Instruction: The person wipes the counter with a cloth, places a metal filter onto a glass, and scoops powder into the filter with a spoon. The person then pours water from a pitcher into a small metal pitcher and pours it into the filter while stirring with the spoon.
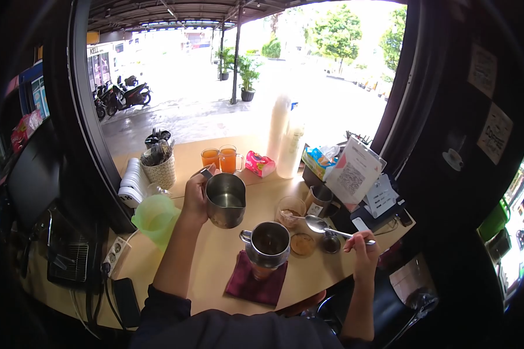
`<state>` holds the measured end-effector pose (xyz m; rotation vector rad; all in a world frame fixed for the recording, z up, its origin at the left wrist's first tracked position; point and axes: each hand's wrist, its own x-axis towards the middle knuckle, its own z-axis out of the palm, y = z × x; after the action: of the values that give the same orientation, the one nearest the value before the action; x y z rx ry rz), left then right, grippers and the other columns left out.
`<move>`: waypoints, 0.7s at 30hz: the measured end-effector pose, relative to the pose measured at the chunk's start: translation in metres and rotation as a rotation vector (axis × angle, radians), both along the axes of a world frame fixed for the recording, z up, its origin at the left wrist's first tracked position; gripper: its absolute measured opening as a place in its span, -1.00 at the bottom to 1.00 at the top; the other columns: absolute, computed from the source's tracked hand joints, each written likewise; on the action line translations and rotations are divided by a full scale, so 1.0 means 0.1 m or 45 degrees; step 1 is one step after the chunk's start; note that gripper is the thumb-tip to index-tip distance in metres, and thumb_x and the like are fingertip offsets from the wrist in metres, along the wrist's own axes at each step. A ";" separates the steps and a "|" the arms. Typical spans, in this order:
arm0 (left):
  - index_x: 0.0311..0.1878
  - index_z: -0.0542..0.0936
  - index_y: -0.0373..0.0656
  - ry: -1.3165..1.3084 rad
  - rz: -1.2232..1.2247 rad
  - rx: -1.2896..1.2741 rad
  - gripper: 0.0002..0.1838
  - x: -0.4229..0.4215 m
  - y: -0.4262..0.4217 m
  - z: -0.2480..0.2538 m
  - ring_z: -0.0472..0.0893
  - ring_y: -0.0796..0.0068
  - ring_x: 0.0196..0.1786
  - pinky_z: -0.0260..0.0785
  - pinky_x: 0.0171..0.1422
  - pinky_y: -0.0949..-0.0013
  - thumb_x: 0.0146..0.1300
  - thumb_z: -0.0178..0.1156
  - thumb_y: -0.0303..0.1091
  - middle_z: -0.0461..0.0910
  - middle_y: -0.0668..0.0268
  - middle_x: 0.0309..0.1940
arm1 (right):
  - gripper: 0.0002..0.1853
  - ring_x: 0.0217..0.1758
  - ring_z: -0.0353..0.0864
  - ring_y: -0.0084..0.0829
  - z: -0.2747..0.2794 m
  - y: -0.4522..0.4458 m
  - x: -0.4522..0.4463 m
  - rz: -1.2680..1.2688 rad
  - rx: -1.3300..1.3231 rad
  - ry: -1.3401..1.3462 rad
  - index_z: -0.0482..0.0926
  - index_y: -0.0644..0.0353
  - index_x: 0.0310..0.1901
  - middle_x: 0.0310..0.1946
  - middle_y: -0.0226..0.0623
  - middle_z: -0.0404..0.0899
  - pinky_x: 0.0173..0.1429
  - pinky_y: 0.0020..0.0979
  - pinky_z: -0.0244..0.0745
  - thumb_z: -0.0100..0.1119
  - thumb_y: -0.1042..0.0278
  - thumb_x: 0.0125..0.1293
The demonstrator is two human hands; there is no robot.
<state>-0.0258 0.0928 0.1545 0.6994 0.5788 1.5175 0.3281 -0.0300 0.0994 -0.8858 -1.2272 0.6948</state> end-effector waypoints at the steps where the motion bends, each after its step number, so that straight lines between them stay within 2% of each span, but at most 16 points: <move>1: -0.33 0.43 -0.09 0.014 -0.019 0.066 -0.82 0.00 0.07 -0.03 0.49 0.60 -0.46 0.40 -0.30 0.49 0.41 0.00 -0.28 0.45 0.43 -0.52 | -0.80 -0.42 0.47 -0.55 0.07 0.00 -0.02 -0.007 0.013 0.008 0.40 0.22 -0.29 -0.43 -0.35 0.43 -0.27 -0.53 0.39 -0.04 0.30 0.49; 2: -0.34 0.43 -0.09 0.028 -0.037 0.131 -0.83 -0.01 0.12 -0.05 0.47 0.64 -0.47 0.39 -0.32 0.51 0.40 0.00 -0.31 0.43 0.44 -0.53 | -0.80 -0.42 0.47 -0.55 0.15 0.02 -0.06 -0.002 0.007 0.009 0.40 0.22 -0.29 -0.43 -0.35 0.43 -0.27 -0.53 0.39 -0.04 0.30 0.49; 4: -0.35 0.44 -0.09 0.048 -0.042 0.147 -0.82 0.02 0.18 -0.05 0.50 0.63 -0.45 0.42 -0.30 0.50 0.40 0.00 -0.29 0.44 0.44 -0.52 | -0.79 -0.43 0.46 -0.54 0.29 0.07 -0.12 0.105 0.198 0.010 0.38 0.22 -0.26 -0.41 -0.35 0.40 -0.27 -0.53 0.39 -0.07 0.27 0.50; 6: -0.35 0.45 -0.09 0.070 -0.052 0.168 -0.81 0.02 0.24 -0.08 0.53 0.62 -0.42 0.44 -0.27 0.50 0.40 0.00 -0.28 0.45 0.44 -0.51 | -0.78 -0.43 0.47 -0.52 0.42 0.09 -0.22 0.122 0.194 -0.012 0.38 0.25 -0.21 -0.40 -0.34 0.39 -0.27 -0.53 0.39 -0.07 0.25 0.50; 8: -0.39 0.45 -0.09 0.044 -0.227 0.278 -0.80 0.04 0.31 -0.10 0.49 0.66 -0.45 0.41 -0.32 0.53 0.39 0.01 -0.30 0.43 0.46 -0.52 | -0.84 -0.44 0.49 -0.55 0.57 0.09 -0.40 0.150 0.185 0.059 0.42 0.29 -0.20 -0.48 -0.30 0.50 -0.28 -0.56 0.41 -0.04 0.36 0.48; 10: -0.41 0.45 -0.08 0.109 -0.155 0.209 -0.80 0.16 0.23 0.02 0.48 0.66 -0.46 0.38 -0.34 0.54 0.39 0.01 -0.32 0.43 0.46 -0.53 | -0.85 -0.40 0.53 -0.53 0.59 0.11 -0.42 0.185 0.201 0.036 0.43 0.33 -0.16 -0.46 -0.28 0.52 -0.25 -0.54 0.44 -0.03 0.40 0.47; 12: -0.42 0.45 -0.07 0.173 -0.081 0.139 -0.79 0.22 0.24 0.06 0.46 0.67 -0.47 0.35 -0.37 0.55 0.38 0.01 -0.33 0.42 0.47 -0.53 | -0.87 -0.34 0.58 -0.50 0.60 0.13 -0.43 0.288 0.216 -0.125 0.50 0.36 -0.14 -0.41 -0.21 0.56 -0.23 -0.54 0.47 0.04 0.46 0.41; 16: -0.44 0.42 -0.07 0.283 -0.188 0.253 -0.80 0.24 0.31 0.03 0.40 0.67 -0.53 0.27 -0.43 0.57 0.36 0.02 -0.33 0.39 0.46 -0.56 | -0.89 -0.33 0.59 -0.46 0.68 0.13 -0.46 0.325 0.244 -0.253 0.60 0.37 -0.21 -0.38 -0.18 0.63 -0.21 -0.51 0.49 0.16 0.54 0.28; 18: -0.45 0.41 -0.07 0.358 -0.231 0.309 -0.79 0.26 0.32 0.05 0.38 0.67 -0.55 0.26 -0.45 0.58 0.35 0.02 -0.32 0.37 0.47 -0.57 | -0.89 -0.37 0.59 -0.41 0.76 0.14 -0.45 0.275 0.372 -0.668 0.68 0.32 -0.29 -0.37 -0.23 0.69 -0.23 -0.48 0.49 0.28 0.57 0.12; 21: -0.48 0.39 -0.07 0.381 -0.249 0.344 -0.76 0.31 0.30 0.08 0.34 0.69 -0.57 0.21 -0.48 0.58 0.35 0.02 -0.30 0.33 0.48 -0.61 | -0.84 -0.36 0.59 -0.39 0.78 0.14 -0.53 0.290 0.437 -0.740 0.70 0.28 -0.31 -0.39 -0.31 0.70 -0.24 -0.45 0.49 0.37 0.58 0.00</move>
<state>0.0051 0.1231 0.1621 1.1713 0.5146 1.3293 0.2751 -0.0157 0.1775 -0.6817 -1.9239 0.3880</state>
